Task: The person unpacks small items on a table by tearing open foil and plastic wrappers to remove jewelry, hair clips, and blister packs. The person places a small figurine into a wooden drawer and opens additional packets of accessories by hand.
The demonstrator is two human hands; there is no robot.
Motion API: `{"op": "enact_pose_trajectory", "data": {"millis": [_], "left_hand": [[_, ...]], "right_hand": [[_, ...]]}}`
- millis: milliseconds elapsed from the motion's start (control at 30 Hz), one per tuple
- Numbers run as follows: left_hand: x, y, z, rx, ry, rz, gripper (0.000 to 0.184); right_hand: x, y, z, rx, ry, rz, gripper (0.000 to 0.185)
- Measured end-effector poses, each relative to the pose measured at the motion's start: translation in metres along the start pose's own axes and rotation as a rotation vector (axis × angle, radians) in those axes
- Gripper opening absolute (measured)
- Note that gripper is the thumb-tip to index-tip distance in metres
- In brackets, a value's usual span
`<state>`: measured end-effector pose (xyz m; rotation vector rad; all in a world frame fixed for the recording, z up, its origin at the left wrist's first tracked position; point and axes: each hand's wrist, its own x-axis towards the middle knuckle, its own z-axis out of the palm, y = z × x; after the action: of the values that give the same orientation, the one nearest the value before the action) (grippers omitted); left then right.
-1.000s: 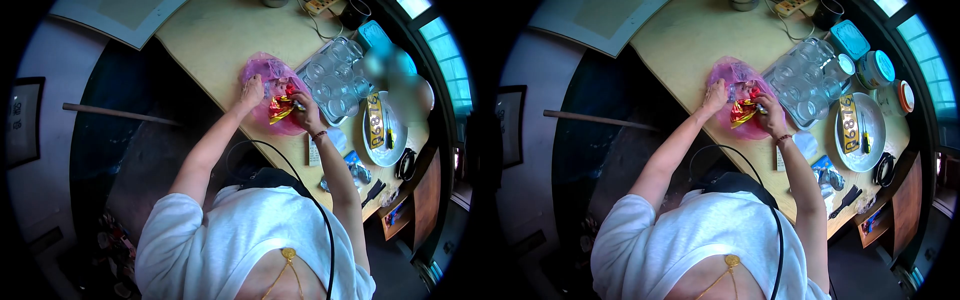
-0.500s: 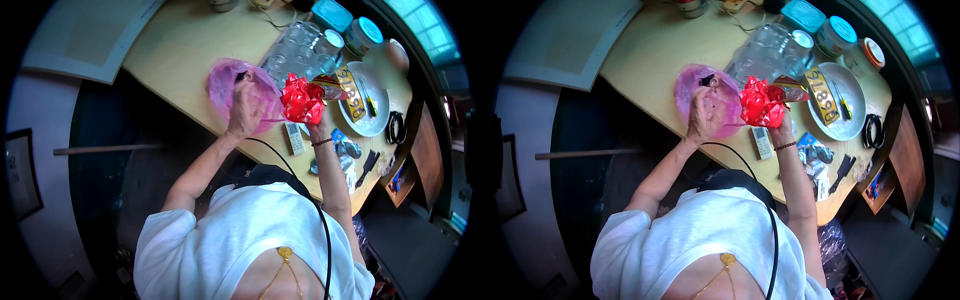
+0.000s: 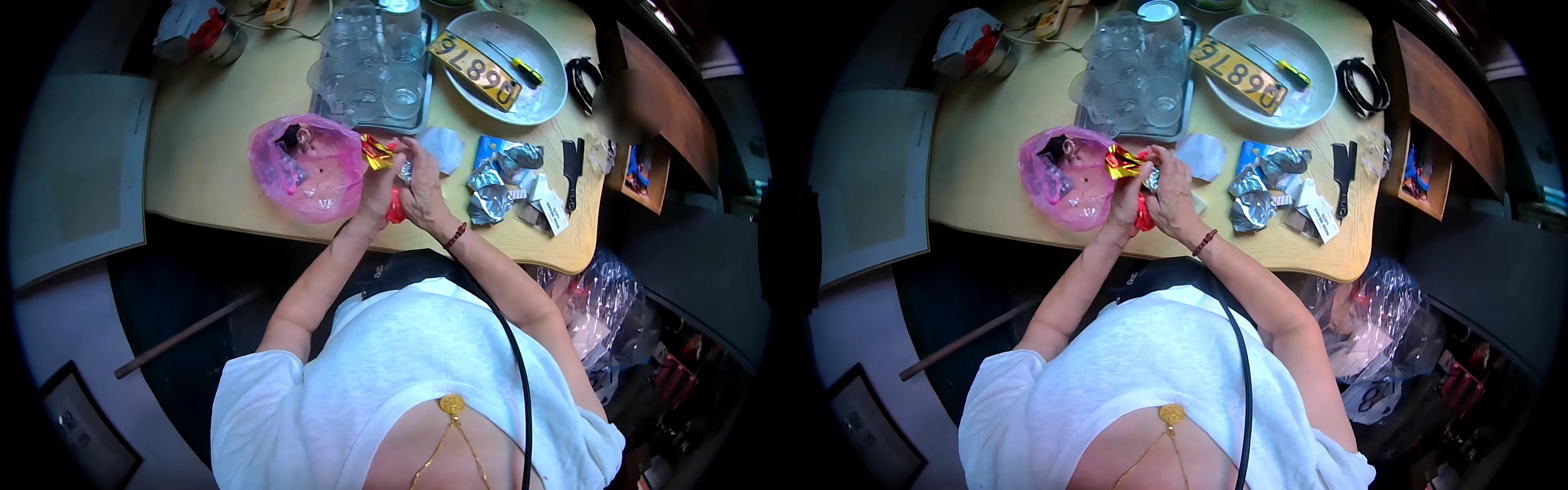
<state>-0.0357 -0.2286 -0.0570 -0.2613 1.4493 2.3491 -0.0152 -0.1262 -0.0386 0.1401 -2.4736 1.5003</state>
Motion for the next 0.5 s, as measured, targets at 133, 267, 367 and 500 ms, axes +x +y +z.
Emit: {"op": "enact_pose_trajectory", "data": {"millis": [133, 267, 367, 500], "left_hand": [[0.002, -0.004, 0.0, -0.073, -0.057, -0.087, 0.033], [0.004, -0.015, 0.008, -0.068, -0.061, -0.112, 0.028], [0.012, -0.001, -0.015, -0.06, -0.048, -0.097, 0.018], [0.007, 0.01, -0.026, -0.006, 0.032, 0.058, 0.021]], "right_hand": [[-0.011, 0.013, -0.026, 0.479, -0.191, 0.203, 0.07], [-0.04, 0.041, -0.062, 0.051, -0.154, 0.214, 0.055], [-0.069, 0.075, -0.089, -0.539, 0.169, 0.131, 0.049], [-0.094, 0.099, -0.109, -0.841, 0.283, 0.279, 0.045]]}}
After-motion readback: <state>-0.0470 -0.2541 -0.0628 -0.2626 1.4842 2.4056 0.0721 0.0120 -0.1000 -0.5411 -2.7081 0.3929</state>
